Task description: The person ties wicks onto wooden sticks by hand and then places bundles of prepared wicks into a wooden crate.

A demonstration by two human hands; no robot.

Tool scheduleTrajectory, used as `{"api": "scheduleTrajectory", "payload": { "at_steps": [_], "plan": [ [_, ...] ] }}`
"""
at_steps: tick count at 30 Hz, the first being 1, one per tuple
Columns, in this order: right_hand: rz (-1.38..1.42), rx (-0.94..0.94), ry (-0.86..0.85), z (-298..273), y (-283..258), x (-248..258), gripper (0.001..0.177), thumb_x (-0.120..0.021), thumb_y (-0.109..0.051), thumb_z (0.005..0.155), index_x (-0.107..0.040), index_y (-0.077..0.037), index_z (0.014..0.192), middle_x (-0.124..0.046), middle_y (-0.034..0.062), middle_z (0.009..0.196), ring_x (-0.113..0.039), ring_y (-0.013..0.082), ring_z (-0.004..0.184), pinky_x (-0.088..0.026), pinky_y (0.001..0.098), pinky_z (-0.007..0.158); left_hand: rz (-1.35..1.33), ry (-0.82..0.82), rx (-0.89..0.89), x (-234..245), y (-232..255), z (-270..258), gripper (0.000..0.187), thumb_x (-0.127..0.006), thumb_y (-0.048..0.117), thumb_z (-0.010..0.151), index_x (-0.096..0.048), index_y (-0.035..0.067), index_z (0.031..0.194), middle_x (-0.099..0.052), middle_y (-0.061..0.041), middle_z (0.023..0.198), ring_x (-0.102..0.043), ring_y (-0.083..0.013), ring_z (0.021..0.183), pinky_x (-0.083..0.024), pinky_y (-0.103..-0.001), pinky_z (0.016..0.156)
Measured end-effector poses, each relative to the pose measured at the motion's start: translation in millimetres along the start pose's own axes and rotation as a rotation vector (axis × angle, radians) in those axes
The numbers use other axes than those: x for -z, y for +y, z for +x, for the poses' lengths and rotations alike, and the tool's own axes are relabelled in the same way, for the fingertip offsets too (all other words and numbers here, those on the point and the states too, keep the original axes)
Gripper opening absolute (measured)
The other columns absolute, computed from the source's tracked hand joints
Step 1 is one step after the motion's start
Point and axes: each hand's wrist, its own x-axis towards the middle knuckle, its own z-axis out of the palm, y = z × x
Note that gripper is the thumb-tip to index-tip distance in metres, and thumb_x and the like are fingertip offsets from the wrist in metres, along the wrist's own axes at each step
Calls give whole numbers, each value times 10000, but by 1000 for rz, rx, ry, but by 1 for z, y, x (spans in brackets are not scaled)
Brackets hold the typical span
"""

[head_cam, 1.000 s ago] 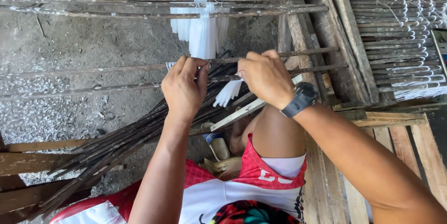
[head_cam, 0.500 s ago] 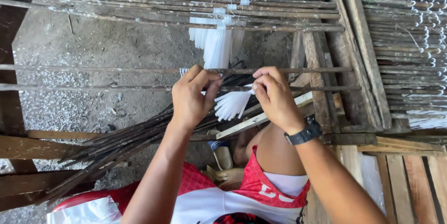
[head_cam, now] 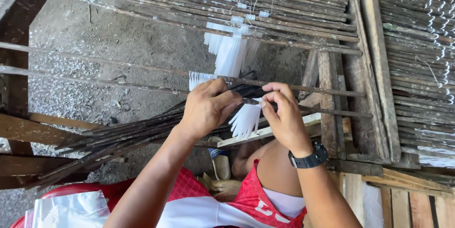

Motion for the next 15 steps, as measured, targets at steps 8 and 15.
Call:
{"api": "scheduleTrajectory", "payload": {
  "at_steps": [8, 15],
  "plan": [
    [24, -25, 14, -1, 2, -2, 115, -496, -112, 824, -556, -21, 785, -515, 101, 1041, -537, 331, 927, -427, 423, 782, 23, -7, -23, -5, -4, 2, 197, -493, 310, 858, -605, 187, 752, -406, 1, 628, -503, -219, 553, -441, -309, 543],
    [-2, -32, 9, 0, -2, -1, 115, -504, -112, 817, -560, -16, 787, -520, 110, 1036, -537, 342, 917, -424, 427, 781, 81, 21, -46, -12, -1, 4, 224, -469, 317, 868, -590, 192, 728, -415, 11, 626, -512, -198, 559, -438, -292, 546]
  ]
}}
